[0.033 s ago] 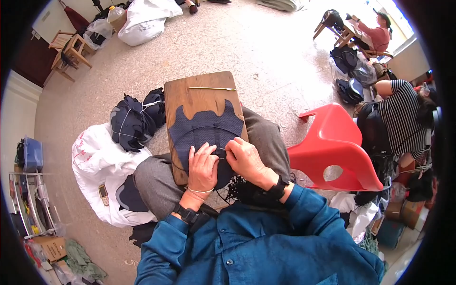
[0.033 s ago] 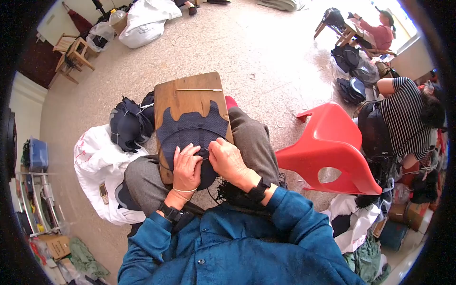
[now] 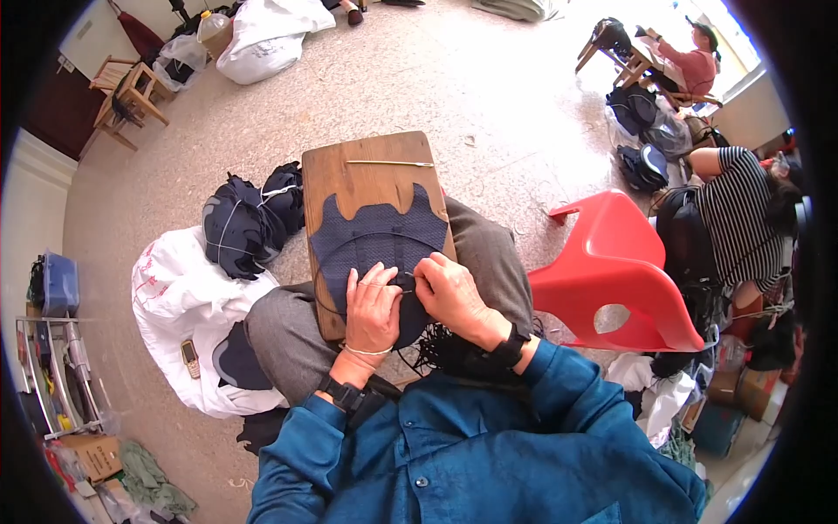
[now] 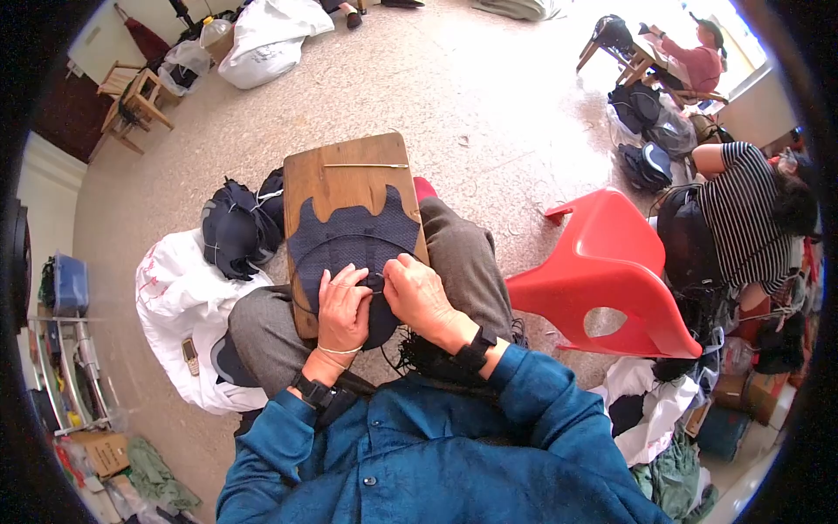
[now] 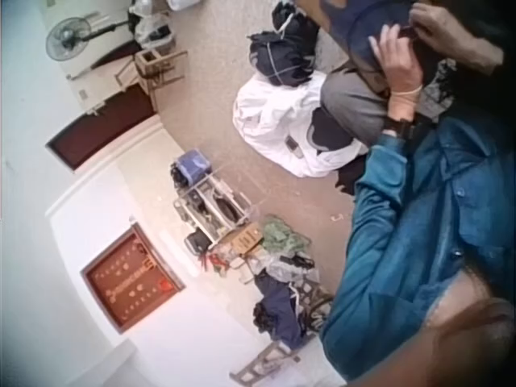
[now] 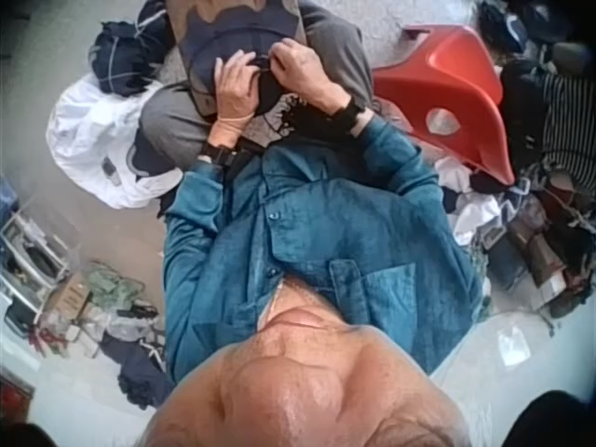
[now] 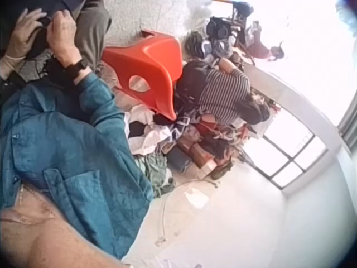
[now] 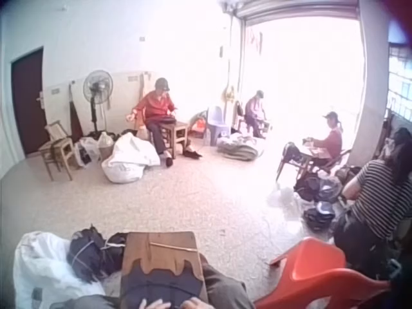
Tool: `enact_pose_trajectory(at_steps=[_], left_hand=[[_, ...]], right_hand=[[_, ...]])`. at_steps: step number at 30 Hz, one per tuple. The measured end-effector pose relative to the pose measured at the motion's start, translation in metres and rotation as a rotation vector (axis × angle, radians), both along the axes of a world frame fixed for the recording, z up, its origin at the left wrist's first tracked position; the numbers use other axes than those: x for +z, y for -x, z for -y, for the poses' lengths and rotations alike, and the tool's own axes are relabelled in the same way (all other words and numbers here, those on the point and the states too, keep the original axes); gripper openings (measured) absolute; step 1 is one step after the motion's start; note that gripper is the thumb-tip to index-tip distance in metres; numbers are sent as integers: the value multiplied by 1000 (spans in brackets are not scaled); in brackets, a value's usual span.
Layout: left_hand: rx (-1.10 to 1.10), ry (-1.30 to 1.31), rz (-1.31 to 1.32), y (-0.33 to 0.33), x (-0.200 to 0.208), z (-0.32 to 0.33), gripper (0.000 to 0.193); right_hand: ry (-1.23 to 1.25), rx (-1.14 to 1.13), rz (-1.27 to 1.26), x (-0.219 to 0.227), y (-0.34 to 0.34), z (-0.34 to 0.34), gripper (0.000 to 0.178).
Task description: Hand-stitching and threading a shoe upper component on a wooden board.
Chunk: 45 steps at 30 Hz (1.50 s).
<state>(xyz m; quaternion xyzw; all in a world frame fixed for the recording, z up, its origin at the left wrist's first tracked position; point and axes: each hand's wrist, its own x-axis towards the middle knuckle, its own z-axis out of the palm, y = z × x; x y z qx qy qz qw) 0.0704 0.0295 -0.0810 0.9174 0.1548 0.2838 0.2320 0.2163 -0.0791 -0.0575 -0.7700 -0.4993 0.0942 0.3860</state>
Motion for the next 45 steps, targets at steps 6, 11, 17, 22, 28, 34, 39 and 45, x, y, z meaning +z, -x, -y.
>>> enact_pose_trajectory(at_steps=[6, 11, 17, 22, 28, 34, 39, 45], left_hand=[[-8, -5, -3, 0, 0, -1, 6], [-13, -6, -1, -1, 1, 0, 6], [-9, 13, 9, -1, 2, 0, 8], [12, 20, 14, -2, 3, 1, 8], [11, 8, 18, -1, 0, -1, 8], [-1, 5, 30, -2, 2, 0, 9], [14, 33, 92, 1, 9, -3, 8], [-95, -63, 65, 26, 9, -6, 13]], right_hand=[[-67, 98, 21, -4, -4, -1, 5], [-30, 179, -39, -1, -21, -4, 5], [-68, 188, -36, -2, -25, -8, 6], [-67, 210, 60, -5, -22, -19, 6], [-83, 144, 32, 3, -17, -5, 10], [-151, 177, 55, -5, -7, -22, 17], [-96, 183, -81, 0, -11, -18, 11], [2, 298, 169, 10, -15, -28, 12]])
